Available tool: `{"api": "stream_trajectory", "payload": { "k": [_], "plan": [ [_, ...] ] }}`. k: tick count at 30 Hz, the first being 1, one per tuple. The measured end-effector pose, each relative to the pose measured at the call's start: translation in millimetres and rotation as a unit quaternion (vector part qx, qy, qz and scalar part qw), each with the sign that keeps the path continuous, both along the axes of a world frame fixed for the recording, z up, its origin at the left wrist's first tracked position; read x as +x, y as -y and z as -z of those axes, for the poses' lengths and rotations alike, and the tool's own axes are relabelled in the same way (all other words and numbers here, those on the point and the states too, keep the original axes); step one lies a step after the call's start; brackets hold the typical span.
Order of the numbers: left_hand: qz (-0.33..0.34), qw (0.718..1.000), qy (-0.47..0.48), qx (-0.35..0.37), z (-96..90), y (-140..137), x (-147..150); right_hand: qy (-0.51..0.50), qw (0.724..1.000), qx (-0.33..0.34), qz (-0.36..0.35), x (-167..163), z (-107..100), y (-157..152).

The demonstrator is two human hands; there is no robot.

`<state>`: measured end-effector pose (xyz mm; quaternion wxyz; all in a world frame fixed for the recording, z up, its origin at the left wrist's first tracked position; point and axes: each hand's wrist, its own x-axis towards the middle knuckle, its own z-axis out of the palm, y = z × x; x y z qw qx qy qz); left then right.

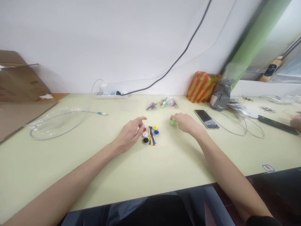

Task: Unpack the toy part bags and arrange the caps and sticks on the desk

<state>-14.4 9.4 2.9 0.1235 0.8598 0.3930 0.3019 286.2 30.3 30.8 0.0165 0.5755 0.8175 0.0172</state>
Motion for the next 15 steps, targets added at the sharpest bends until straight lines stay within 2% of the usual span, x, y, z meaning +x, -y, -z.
{"api": "stream_trajectory", "payload": {
  "k": [4,6,10,15],
  "plan": [
    [-0.004,1.0,-0.002,0.001,0.5,-0.8,-0.3,0.018,1.0,0.006,-0.014,-7.1,4.7,0.2],
    [-0.002,1.0,-0.003,-0.002,1.3,-1.6,-0.2,0.009,0.999,0.018,-0.038,-11.2,4.2,2.3],
    [-0.002,1.0,-0.001,0.0,1.8,-2.0,1.1,-0.008,0.996,0.001,-0.087,-15.4,1.1,10.0],
    [-0.007,1.0,0.002,-0.001,1.0,-0.2,2.6,-0.011,0.992,0.032,-0.119,-18.5,-2.2,16.8]
  ]
}}
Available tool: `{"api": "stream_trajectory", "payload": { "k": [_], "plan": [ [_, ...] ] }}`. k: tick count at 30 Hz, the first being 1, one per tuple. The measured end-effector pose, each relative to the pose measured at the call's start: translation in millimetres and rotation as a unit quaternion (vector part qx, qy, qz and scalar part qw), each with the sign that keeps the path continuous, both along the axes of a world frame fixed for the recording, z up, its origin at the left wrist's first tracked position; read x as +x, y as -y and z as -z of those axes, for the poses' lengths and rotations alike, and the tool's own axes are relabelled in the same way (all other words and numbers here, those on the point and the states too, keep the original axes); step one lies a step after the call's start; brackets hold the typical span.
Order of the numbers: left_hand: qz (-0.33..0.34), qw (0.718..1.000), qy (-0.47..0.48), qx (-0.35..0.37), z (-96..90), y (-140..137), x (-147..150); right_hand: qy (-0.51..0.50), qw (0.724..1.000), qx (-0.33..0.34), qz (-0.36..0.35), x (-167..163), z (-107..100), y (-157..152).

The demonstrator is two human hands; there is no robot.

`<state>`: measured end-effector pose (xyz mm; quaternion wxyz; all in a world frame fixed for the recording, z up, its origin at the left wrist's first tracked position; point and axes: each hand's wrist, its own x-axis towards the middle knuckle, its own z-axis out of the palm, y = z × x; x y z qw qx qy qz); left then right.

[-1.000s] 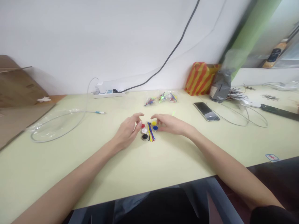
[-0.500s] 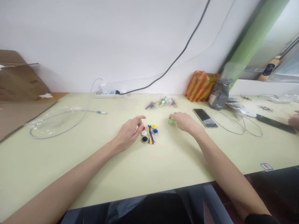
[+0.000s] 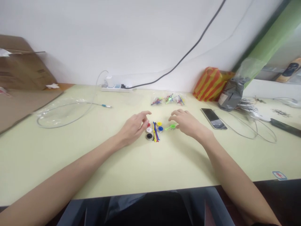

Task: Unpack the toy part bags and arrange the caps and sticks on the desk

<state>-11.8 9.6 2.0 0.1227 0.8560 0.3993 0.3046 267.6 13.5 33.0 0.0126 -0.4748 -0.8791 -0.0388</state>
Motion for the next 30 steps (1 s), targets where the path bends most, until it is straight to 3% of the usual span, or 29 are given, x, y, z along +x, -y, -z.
{"api": "stream_trajectory", "payload": {
  "k": [7,12,15,18,21,24,30],
  "plan": [
    [0.007,1.0,-0.005,0.004,-0.2,-0.5,0.4,-0.013,0.997,-0.069,0.038,-2.9,-4.2,-0.5],
    [0.008,1.0,-0.001,0.004,1.4,-1.0,-0.5,-0.023,0.998,-0.025,0.051,-6.1,-10.3,1.3],
    [0.01,1.0,0.003,0.0,2.3,-0.3,-1.4,-0.113,0.992,0.019,0.053,-15.6,-13.3,4.7],
    [0.021,1.0,0.007,-0.005,2.5,0.2,-2.3,-0.307,0.952,0.011,0.003,-31.5,-8.3,10.4],
    [0.056,0.998,0.003,0.004,2.4,0.8,-1.8,-0.441,0.891,-0.084,-0.062,-49.0,4.0,18.1],
    [0.073,0.997,0.0,0.021,2.4,2.2,0.5,-0.487,0.852,-0.166,-0.097,-60.6,15.4,23.7],
    [0.09,0.995,0.009,0.038,-1.3,5.4,2.9,-0.549,0.782,-0.258,-0.14,-63.7,19.1,23.5]
  ]
}}
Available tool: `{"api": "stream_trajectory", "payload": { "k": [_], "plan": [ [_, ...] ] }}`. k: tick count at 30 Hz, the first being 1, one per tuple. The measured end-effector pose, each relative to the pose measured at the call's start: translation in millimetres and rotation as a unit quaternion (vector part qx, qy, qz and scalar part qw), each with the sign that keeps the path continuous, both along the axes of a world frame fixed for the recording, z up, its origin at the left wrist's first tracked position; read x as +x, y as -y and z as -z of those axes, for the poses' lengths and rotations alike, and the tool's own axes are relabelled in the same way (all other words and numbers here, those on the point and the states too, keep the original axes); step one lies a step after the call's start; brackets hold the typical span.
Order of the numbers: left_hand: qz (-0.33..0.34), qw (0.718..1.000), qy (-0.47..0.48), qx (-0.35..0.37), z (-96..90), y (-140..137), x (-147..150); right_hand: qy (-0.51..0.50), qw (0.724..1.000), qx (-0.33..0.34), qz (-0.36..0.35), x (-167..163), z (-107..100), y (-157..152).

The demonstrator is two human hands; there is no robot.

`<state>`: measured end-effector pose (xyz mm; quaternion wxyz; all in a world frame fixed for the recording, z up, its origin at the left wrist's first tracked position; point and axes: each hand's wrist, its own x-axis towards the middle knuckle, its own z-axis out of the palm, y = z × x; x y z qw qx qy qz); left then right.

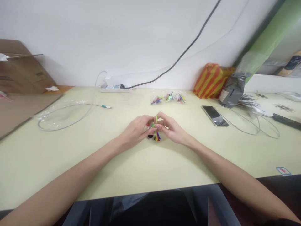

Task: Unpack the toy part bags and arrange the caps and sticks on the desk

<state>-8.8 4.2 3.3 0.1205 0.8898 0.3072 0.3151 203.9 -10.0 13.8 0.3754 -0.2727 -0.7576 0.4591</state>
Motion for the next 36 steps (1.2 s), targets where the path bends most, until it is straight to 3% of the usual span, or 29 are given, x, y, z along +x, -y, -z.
{"api": "stream_trajectory", "payload": {
  "k": [5,11,18,27,31,36],
  "plan": [
    [0.03,0.999,-0.004,0.015,-4.3,1.3,0.7,-0.049,0.996,-0.055,-0.057,1.6,-2.5,-0.5],
    [0.057,0.996,0.074,0.009,-0.9,4.4,2.1,-0.047,0.995,-0.049,-0.067,0.4,-4.6,-0.3],
    [0.056,0.994,0.093,-0.004,-1.8,13.5,8.1,-0.028,0.993,-0.071,-0.087,2.0,-4.6,-2.3],
    [0.078,0.98,0.146,-0.11,-11.2,24.8,13.8,-0.014,0.987,-0.092,-0.131,7.2,-6.5,-1.3],
    [0.047,0.979,0.154,-0.125,-8.9,21.8,10.0,-0.014,0.996,-0.062,-0.07,12.6,-9.6,-6.8],
    [0.002,0.989,0.114,-0.09,4.9,12.0,8.2,0.02,0.988,0.001,0.152,19.6,-6.5,-19.7]
  ]
}}
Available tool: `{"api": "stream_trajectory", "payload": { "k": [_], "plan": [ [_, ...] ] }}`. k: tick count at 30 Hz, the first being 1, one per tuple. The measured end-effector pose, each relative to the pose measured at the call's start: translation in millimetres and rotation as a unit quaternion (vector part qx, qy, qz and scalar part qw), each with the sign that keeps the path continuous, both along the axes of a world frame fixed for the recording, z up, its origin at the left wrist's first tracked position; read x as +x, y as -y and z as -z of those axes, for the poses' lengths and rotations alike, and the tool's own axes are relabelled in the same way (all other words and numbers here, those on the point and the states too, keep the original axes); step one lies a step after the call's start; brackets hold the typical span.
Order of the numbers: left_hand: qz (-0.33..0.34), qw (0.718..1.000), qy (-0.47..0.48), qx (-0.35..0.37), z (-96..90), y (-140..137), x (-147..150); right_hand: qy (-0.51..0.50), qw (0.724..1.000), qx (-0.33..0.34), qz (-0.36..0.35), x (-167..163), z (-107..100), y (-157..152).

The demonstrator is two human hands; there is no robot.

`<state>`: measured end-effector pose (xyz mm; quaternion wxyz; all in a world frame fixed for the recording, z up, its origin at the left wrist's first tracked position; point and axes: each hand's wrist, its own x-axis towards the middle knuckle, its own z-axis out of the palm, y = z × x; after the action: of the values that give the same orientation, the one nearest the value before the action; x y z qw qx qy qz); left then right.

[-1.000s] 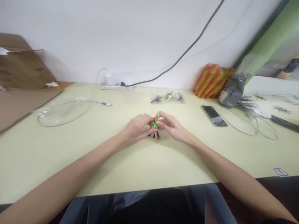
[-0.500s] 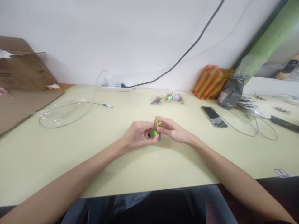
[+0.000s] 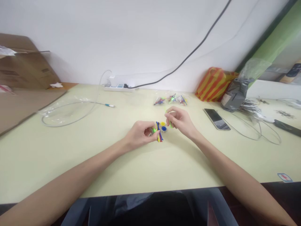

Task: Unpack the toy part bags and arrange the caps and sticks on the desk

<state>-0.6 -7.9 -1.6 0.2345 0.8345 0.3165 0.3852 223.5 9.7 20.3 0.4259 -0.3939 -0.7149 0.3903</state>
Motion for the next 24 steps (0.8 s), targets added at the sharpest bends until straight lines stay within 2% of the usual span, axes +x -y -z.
{"api": "stream_trajectory", "payload": {
  "k": [2,3,5,8,10,13,18,24],
  "plan": [
    [-0.002,0.998,-0.027,0.051,3.0,-2.7,-1.1,0.079,0.992,0.027,0.095,4.7,4.8,-5.9],
    [-0.002,0.995,-0.041,0.086,3.3,-3.5,-1.9,0.139,0.979,0.042,0.142,7.3,7.6,-8.9],
    [-0.004,0.986,-0.069,0.155,2.2,-4.3,-3.5,0.283,0.931,0.063,0.22,12.5,12.7,-14.3],
    [-0.01,0.973,-0.09,0.212,-0.7,-4.4,-5.2,0.458,0.854,0.054,0.243,18.5,16.4,-19.7],
    [-0.013,0.971,-0.097,0.22,-1.7,-4.6,-5.5,0.51,0.829,0.041,0.227,21.8,15.1,-21.3],
    [-0.013,0.969,-0.102,0.223,-2.1,-5.9,-5.5,0.521,0.822,0.034,0.229,28.5,8.8,-22.5],
    [-0.022,0.971,-0.101,0.216,-3.0,-7.9,-6.4,0.498,0.846,0.022,0.192,41.4,1.0,-26.6],
    [-0.025,0.973,-0.101,0.205,-3.2,-7.5,-7.0,0.525,0.836,-0.006,0.158,40.9,4.7,-28.1]
  ]
}}
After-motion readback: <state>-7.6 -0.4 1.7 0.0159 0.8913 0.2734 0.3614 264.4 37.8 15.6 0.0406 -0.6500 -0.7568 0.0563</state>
